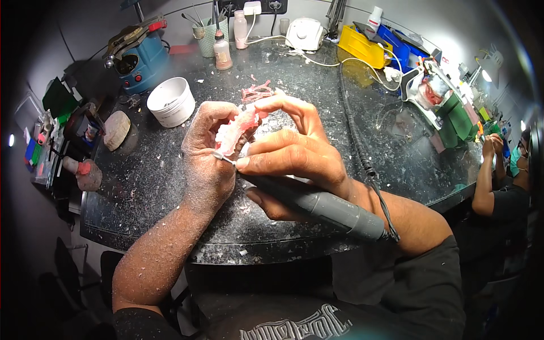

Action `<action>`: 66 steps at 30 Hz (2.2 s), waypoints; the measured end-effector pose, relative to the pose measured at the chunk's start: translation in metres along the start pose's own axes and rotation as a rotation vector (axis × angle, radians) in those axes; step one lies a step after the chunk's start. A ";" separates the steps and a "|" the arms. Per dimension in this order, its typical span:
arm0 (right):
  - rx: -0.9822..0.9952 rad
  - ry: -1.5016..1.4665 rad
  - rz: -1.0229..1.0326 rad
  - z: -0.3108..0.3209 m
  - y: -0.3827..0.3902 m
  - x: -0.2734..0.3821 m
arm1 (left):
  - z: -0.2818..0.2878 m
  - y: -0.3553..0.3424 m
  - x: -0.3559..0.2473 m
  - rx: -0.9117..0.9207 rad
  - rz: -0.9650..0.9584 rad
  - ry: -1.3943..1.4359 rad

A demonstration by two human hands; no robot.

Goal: The person uses a rotary tool to carve and shape a small pink resin object held in the left hand. The person rotates the object frequently to access different surfaces while grinding away material, producing fine pink dust on the workbench.

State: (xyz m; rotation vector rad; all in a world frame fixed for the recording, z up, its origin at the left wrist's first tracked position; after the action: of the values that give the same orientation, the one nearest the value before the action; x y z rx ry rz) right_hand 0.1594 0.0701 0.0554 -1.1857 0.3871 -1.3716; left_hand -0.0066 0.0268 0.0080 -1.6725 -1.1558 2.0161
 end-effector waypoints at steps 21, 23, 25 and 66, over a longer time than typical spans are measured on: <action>0.011 -0.016 -0.020 0.001 0.001 -0.003 | -0.011 -0.002 -0.019 -0.071 -0.079 0.094; 0.000 0.048 0.011 0.003 -0.001 0.000 | -0.013 -0.001 -0.018 -0.102 -0.056 0.143; 0.004 0.044 0.028 0.003 -0.001 0.000 | -0.018 0.000 -0.020 -0.136 0.002 0.196; -0.216 -0.304 -0.694 0.030 0.002 -0.062 | 0.002 -0.020 0.004 0.013 0.304 0.145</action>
State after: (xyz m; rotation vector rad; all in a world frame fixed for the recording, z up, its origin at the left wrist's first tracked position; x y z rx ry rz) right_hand 0.1692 0.1371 0.0411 -1.7819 -0.1184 -1.7197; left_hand -0.0147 0.0416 0.0193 -2.0537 -0.8819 2.0211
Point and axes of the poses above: each hand's wrist, its own y-axis away from the middle knuckle, its own z-axis out of the back of the hand, x = y × z, the point moved 4 cm from there along -y, towards the middle knuckle, and after that the axes turned 13 degrees about -z, right-handed, at the moved point
